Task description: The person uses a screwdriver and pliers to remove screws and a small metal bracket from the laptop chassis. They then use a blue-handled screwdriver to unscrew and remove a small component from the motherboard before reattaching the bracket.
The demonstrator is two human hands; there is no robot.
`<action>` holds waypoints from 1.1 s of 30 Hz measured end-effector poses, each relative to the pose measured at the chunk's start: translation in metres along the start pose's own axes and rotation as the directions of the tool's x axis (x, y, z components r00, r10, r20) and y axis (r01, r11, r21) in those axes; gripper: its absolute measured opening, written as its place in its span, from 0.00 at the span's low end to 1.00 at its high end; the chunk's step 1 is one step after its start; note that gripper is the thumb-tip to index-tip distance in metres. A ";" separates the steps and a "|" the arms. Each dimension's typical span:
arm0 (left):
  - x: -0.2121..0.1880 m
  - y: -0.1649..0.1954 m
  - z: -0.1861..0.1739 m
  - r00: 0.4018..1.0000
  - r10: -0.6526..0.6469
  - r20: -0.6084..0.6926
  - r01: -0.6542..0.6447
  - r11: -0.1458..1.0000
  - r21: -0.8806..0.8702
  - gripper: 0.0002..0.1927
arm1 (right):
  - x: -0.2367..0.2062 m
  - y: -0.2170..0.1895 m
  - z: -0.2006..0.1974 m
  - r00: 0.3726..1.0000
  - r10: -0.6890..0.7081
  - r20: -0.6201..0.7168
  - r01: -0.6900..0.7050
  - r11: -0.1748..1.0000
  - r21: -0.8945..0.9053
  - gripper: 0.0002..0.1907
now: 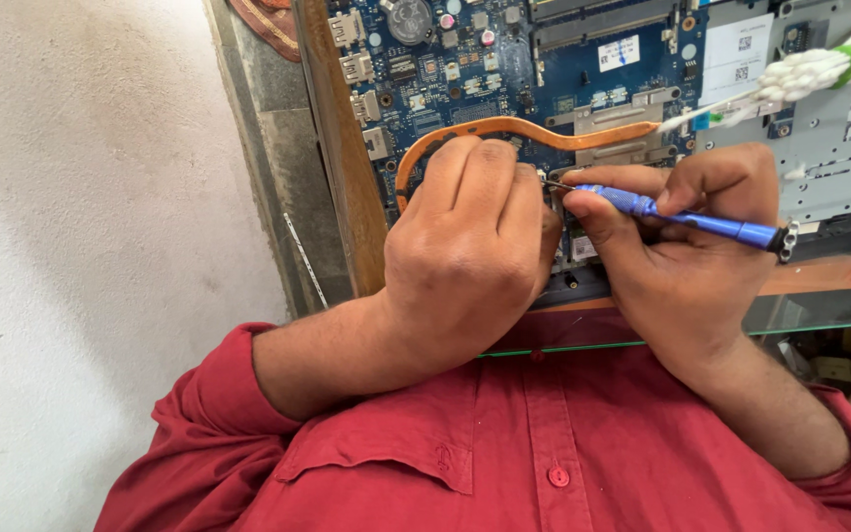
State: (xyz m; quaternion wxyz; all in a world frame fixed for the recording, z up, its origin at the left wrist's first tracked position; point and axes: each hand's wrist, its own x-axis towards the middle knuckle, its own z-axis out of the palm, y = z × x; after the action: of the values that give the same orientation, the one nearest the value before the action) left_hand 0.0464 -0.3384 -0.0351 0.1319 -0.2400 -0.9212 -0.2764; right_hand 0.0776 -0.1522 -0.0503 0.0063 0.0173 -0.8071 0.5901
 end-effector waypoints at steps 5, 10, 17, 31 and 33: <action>0.001 0.002 0.000 1.000 -0.015 0.007 0.016 0.999 -0.028 0.04 | 0.001 0.001 0.000 1.000 -0.005 -0.010 0.006 0.996 0.089 0.24; -0.001 0.002 -0.002 0.999 -0.045 0.006 0.046 0.995 -0.094 0.06 | 0.001 -0.004 0.001 0.999 -0.037 -0.010 0.037 0.997 0.074 0.23; -0.005 0.002 -0.008 0.997 -0.067 0.028 0.070 0.989 -0.132 0.11 | -0.004 -0.001 0.003 0.998 -0.063 -0.023 0.062 0.997 -0.049 0.25; 0.001 -0.008 -0.012 0.997 -0.040 -0.065 0.028 0.985 -0.168 0.07 | -0.007 0.001 0.003 0.999 -0.032 -0.006 0.031 0.996 -0.083 0.25; 0.002 -0.009 -0.013 0.998 -0.044 -0.049 0.035 0.985 -0.172 0.06 | -0.007 0.002 0.003 1.000 -0.025 -0.002 0.025 0.996 -0.082 0.25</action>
State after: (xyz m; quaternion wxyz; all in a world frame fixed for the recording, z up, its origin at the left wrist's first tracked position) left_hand 0.0416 -0.3519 -0.0286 0.1297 -0.2249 -0.8948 -0.3631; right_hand 0.0845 -0.1541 -0.0532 0.0158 0.0263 -0.8303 0.5565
